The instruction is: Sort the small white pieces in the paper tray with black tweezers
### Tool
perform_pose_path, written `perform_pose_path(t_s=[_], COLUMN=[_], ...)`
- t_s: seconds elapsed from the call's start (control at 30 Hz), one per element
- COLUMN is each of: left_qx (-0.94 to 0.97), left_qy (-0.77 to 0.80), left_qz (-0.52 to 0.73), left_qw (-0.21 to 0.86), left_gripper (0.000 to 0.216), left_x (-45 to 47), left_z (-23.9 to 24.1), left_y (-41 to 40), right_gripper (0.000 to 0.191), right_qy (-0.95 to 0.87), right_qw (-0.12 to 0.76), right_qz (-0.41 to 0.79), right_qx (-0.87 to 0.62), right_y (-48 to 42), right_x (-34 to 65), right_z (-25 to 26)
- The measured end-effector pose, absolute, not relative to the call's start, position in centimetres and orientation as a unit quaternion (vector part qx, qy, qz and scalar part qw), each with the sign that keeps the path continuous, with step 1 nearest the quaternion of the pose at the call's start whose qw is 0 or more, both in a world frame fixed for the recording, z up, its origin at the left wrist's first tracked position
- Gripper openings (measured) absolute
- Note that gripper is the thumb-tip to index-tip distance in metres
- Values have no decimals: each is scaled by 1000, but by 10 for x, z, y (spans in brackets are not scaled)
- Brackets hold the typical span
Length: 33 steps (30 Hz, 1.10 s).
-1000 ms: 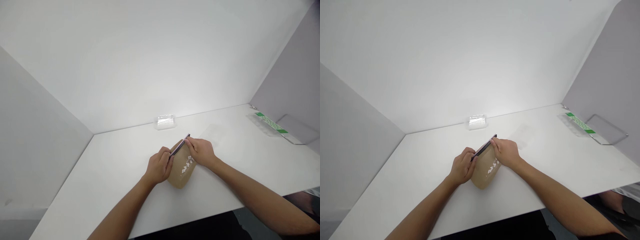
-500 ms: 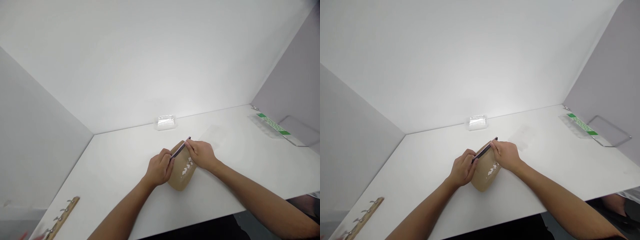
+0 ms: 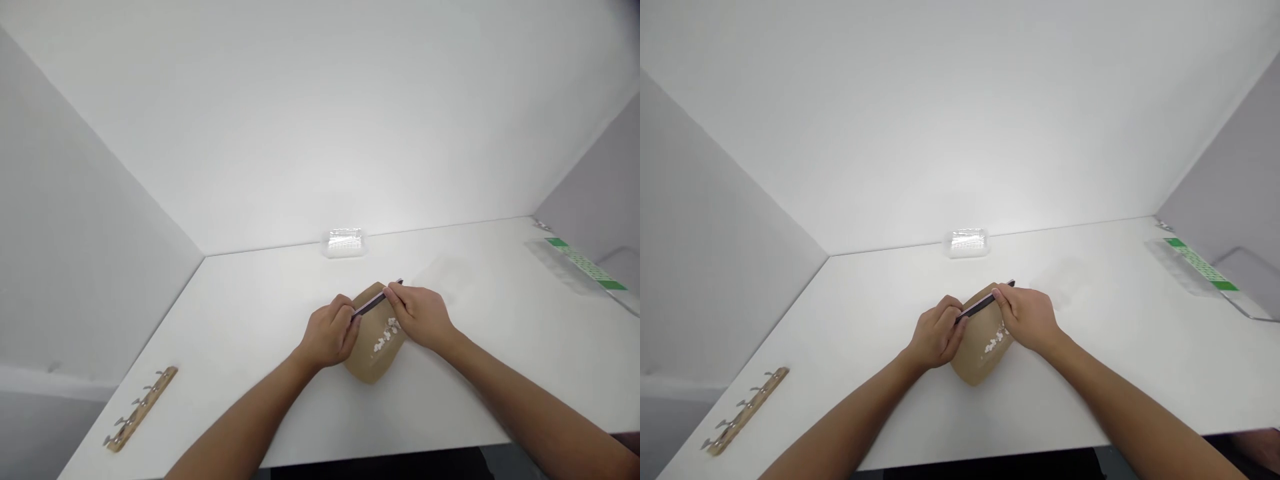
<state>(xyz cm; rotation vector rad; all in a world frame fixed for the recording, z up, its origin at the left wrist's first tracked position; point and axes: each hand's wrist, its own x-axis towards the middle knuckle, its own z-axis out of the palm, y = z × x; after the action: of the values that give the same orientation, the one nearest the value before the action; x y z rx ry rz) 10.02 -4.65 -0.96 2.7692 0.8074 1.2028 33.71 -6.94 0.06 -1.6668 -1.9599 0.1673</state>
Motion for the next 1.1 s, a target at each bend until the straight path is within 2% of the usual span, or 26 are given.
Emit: perform_pose_path(t_s=[0.43, 0.67, 1.1], left_qx=[882, 857, 843], left_qy=[251, 310, 328], left_qz=[397, 410, 426], left_qw=[-36, -32, 20], left_gripper=[12, 14, 9], left_x=[102, 99, 93], left_z=[-17, -15, -14], left_y=[-49, -42, -39], right_gripper=[48, 50, 35], right_qy=[-706, -696, -678], right_qw=[331, 344, 369], right_qz=[78, 85, 122], right_qx=[-621, -624, -623], right_y=[-75, -73, -68], right_x=[342, 342, 341], right_z=[2, -2, -3])
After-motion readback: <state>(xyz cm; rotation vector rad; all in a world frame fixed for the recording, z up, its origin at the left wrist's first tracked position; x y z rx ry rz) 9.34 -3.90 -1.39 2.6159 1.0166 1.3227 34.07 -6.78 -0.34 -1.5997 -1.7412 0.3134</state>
